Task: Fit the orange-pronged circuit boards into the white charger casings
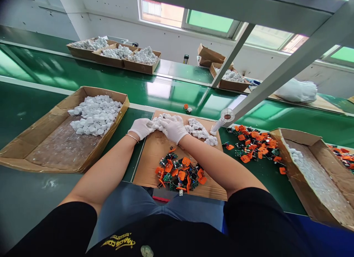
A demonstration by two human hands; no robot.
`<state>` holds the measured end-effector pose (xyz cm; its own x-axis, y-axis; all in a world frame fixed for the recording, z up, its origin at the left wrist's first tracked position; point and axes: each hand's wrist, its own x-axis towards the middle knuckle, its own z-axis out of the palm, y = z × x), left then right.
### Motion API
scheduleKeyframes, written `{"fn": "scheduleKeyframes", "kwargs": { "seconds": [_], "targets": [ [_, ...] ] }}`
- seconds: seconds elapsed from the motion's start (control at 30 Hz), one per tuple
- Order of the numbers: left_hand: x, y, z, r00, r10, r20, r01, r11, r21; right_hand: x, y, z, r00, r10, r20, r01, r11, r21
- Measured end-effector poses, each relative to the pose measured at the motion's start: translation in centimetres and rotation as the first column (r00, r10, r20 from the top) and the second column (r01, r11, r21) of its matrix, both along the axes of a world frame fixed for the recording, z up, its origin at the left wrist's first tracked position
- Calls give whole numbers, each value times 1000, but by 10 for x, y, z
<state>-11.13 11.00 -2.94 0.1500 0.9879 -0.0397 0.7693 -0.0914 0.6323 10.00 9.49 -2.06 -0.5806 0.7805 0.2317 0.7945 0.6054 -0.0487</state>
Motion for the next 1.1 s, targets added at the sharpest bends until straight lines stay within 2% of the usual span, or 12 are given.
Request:
{"fn": "scheduleKeyframes", "kwargs": {
  "seconds": [0.13, 0.27, 0.37, 0.5, 0.73, 0.9, 1.0, 1.1],
  "targets": [
    [-2, -3, 8, 999, -23, -30, 22, 999, -45, 3, 1, 2, 1000, 21, -11, -21, 1000, 3],
    [-1, -7, 13, 999, -36, -22, 35, 999, -37, -3, 1, 3, 985, 171, -9, -171, 985, 5],
    [-1, -5, 11, 998, -68, -15, 68, 997, -30, -14, 0, 1, 963, 266, 33, -267, 964, 11],
    [-7, 4, 3, 996, -89, 13, 90, 995, -51, -19, -5, -5, 942, 332, 49, -332, 943, -7],
    [-14, 14, -10, 997, -56, 59, 60, 996, -63, -7, -14, 2, 927, 374, 38, -372, 927, -53],
    [-9, 15, -16, 996, -29, 79, 31, 999, -23, -15, -12, 2, 935, 354, 14, -353, 935, -36],
    [-8, 15, -16, 995, -46, 89, 46, 999, 4, -19, -12, 1, 932, 355, 77, -348, 933, -90],
    [-9, 11, -8, 996, -54, 64, 55, 999, 1, -18, -12, 0, 915, 384, 125, -372, 922, -107]
  ]
}}
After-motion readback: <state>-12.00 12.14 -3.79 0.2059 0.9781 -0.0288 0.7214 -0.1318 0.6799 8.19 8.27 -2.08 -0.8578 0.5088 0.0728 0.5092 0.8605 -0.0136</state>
